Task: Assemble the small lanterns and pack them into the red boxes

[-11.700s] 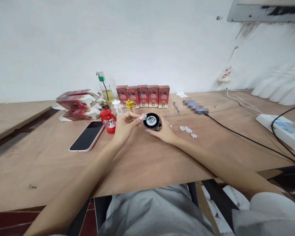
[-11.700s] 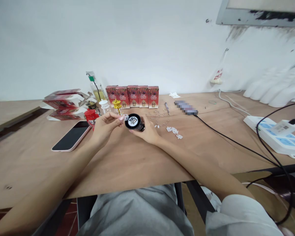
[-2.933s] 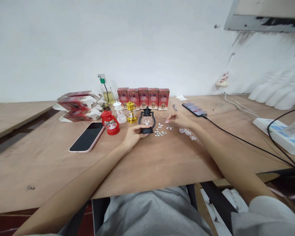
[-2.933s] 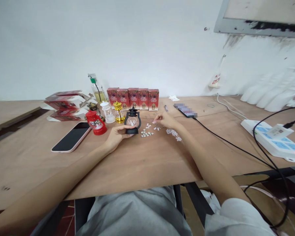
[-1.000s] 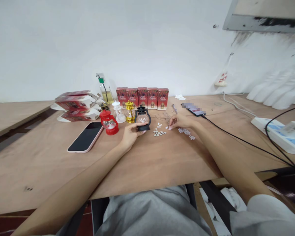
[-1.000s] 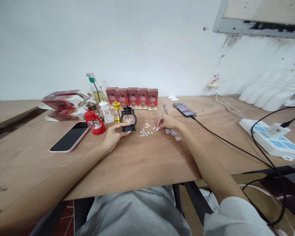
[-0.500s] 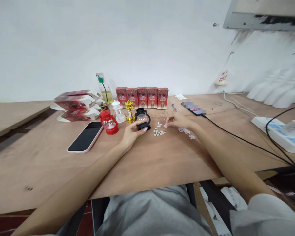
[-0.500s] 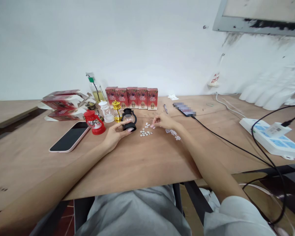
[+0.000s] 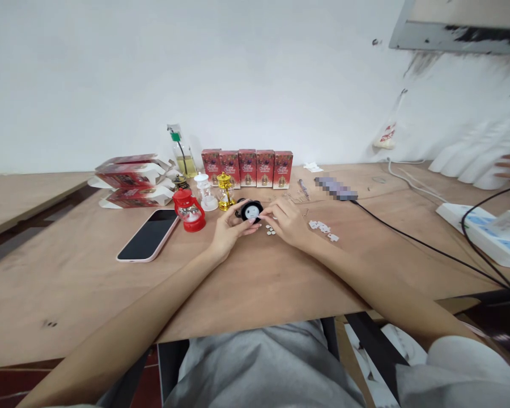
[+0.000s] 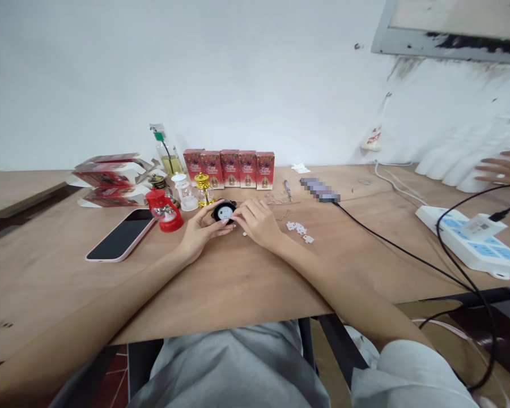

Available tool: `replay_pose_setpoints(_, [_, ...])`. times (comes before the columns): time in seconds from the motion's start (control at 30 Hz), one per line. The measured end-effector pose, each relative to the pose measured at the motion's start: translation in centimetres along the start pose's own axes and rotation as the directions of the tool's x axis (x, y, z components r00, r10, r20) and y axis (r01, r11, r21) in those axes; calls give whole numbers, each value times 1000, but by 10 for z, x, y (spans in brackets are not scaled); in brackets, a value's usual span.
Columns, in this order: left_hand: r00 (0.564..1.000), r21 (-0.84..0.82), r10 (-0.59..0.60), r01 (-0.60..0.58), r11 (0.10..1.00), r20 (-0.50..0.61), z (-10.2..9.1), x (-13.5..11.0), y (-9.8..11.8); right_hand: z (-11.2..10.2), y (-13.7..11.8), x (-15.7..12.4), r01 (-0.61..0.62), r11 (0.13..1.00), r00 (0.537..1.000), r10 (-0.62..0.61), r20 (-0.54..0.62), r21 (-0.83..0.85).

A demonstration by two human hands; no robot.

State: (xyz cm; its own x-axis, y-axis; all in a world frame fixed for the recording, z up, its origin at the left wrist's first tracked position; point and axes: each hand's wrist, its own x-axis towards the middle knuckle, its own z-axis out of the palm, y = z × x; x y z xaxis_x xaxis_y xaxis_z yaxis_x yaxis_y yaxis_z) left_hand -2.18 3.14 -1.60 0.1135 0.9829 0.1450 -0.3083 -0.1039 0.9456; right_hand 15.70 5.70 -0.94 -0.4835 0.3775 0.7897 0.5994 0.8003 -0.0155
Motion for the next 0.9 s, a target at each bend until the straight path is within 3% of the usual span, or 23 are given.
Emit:
replay_pose_setpoints(0.13, [999,73,54,-54,996,10,2,-2,-1,0,1,0,88,985,995,-95,-40,-150])
replay_pose_setpoints(0.6, [996,179,83,-78,981,-17,4,-3,-2,3,-1,-3,209,919,972,-232,-32,-333])
replay_pose_setpoints(0.9, [991,265,135,-127,956,-9,1,-2,-4,2,-2,-2,148,957,988,-156,-10,-249])
